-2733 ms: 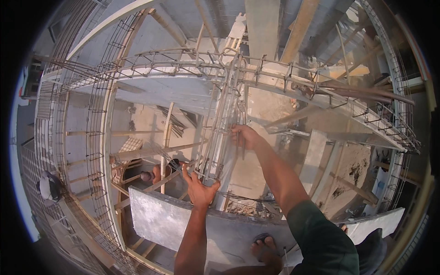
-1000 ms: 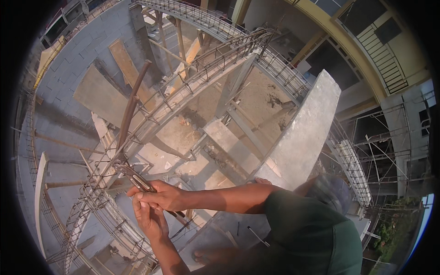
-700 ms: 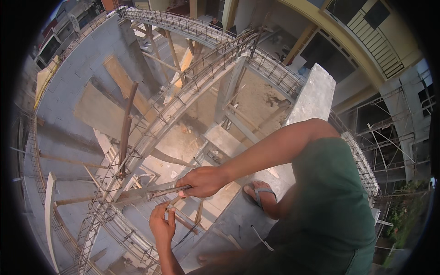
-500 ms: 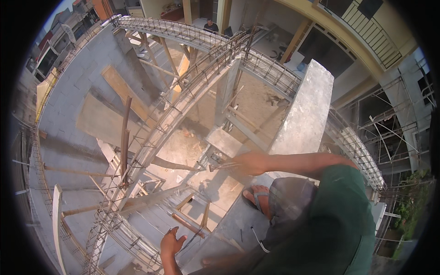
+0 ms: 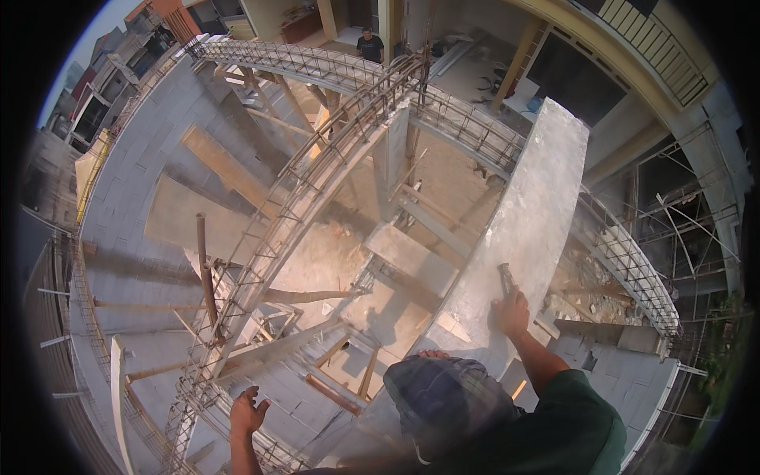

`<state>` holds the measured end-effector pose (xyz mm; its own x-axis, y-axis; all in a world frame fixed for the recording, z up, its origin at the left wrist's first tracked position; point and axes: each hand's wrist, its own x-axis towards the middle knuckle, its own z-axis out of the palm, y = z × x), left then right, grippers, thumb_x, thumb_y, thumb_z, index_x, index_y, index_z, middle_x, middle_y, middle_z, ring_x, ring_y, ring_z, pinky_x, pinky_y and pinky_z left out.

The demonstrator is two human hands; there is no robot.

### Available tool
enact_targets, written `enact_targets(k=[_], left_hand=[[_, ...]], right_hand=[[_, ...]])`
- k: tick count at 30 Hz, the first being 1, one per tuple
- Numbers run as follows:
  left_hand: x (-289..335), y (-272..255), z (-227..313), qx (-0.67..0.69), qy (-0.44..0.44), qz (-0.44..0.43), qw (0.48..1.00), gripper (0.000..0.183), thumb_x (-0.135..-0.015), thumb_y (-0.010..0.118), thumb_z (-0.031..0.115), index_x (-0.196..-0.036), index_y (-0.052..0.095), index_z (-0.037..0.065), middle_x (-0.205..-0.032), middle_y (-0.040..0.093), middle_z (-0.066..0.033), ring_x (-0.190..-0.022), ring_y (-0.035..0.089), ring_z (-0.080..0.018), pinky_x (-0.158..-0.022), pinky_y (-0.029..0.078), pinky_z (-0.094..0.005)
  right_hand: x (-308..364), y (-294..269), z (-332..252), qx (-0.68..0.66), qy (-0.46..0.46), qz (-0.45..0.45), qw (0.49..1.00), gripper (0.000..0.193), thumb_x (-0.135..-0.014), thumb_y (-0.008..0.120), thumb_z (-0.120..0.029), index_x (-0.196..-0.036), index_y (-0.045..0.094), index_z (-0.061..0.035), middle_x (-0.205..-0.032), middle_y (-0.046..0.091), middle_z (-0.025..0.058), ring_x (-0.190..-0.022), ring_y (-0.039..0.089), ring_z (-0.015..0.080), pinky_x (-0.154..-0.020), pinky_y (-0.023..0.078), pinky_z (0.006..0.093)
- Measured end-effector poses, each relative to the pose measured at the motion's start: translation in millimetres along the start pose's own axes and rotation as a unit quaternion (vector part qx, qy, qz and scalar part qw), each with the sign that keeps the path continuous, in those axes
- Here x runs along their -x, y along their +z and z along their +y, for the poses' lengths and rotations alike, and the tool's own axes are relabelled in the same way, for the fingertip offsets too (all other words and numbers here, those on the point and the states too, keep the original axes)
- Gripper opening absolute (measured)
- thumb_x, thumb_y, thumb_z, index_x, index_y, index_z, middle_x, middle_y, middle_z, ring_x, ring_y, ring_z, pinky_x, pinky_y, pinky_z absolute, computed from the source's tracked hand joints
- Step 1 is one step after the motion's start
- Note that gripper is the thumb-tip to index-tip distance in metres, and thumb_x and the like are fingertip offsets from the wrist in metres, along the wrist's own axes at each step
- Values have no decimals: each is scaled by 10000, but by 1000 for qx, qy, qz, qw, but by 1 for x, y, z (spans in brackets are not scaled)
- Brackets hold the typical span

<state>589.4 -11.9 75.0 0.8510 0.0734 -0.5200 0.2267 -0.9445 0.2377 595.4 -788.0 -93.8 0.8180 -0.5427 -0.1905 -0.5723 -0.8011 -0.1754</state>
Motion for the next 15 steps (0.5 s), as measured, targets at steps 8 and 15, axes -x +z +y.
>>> enact_targets(k=[8, 15], left_hand=[[4, -34, 51, 40, 22, 5, 999, 578, -937, 869, 351, -1402, 723, 40, -1227, 799, -234, -1025, 806, -391, -898, 633, -487], [60, 15, -10, 79, -132, 6, 988, 590, -937, 863, 344, -1414, 719, 29, -1266, 805, -233, -1065, 813, -362, -941, 635, -467]], right_hand=[[-6, 23, 10, -28, -5, 13, 999, 877, -1021, 742, -353, -1715, 345, 9, -1552, 473, 319, -1437, 467, 505, -1205, 422, 600], [-29, -14, 28, -40, -53, -58, 996, 807, -970, 795, -447, -1585, 516, -6, -1422, 544, 311, -1319, 540, 517, -1137, 473, 599]])
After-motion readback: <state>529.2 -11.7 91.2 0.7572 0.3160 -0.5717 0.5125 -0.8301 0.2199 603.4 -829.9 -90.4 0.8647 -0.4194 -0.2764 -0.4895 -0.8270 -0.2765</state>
